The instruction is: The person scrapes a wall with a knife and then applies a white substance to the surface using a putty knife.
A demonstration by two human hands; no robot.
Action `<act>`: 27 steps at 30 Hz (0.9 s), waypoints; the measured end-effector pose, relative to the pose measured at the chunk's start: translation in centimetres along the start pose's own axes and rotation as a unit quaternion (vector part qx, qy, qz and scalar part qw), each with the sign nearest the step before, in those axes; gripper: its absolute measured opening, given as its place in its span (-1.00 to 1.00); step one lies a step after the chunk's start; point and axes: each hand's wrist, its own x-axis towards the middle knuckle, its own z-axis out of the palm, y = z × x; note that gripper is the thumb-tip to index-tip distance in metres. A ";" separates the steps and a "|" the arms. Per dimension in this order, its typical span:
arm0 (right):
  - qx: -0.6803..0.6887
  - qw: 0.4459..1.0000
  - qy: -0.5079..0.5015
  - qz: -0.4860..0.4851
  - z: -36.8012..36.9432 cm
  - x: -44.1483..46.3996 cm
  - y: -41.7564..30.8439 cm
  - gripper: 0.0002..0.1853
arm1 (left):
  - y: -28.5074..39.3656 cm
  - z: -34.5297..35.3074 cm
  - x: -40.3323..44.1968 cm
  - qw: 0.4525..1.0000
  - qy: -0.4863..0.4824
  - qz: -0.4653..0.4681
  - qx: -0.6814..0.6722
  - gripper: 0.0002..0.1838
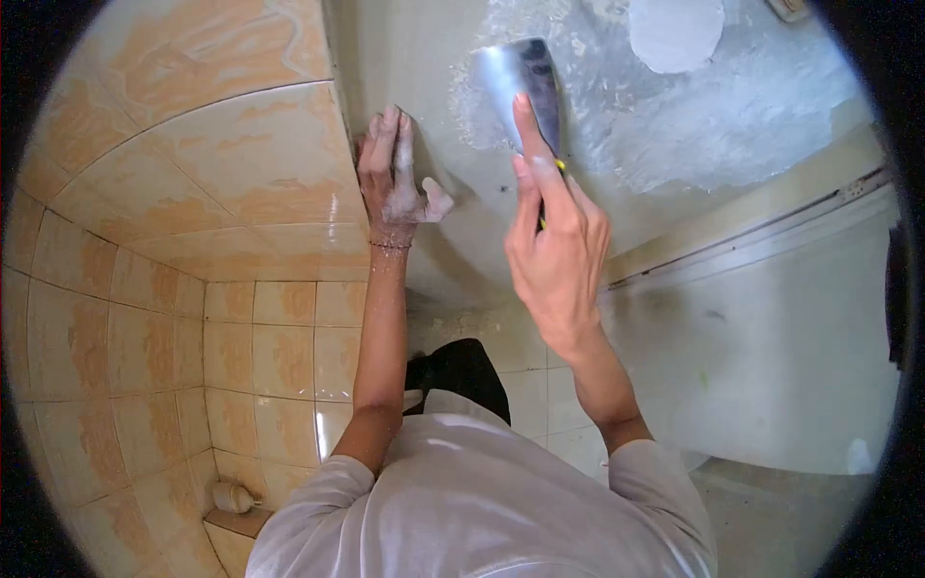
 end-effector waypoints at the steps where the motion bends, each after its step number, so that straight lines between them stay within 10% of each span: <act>1: -0.029 0.999 -0.032 0.026 -0.3 -0.1 -0.4 -0.58 | 0.0 0.0 0.2 1.000 0.003 -0.004 0.002 -0.30; 27: 0.031 0.998 0.035 0.044 -0.7 0.6 -0.5 -0.60 | 0.0 0.4 -0.1 1.000 -0.003 -0.008 -0.006 -0.24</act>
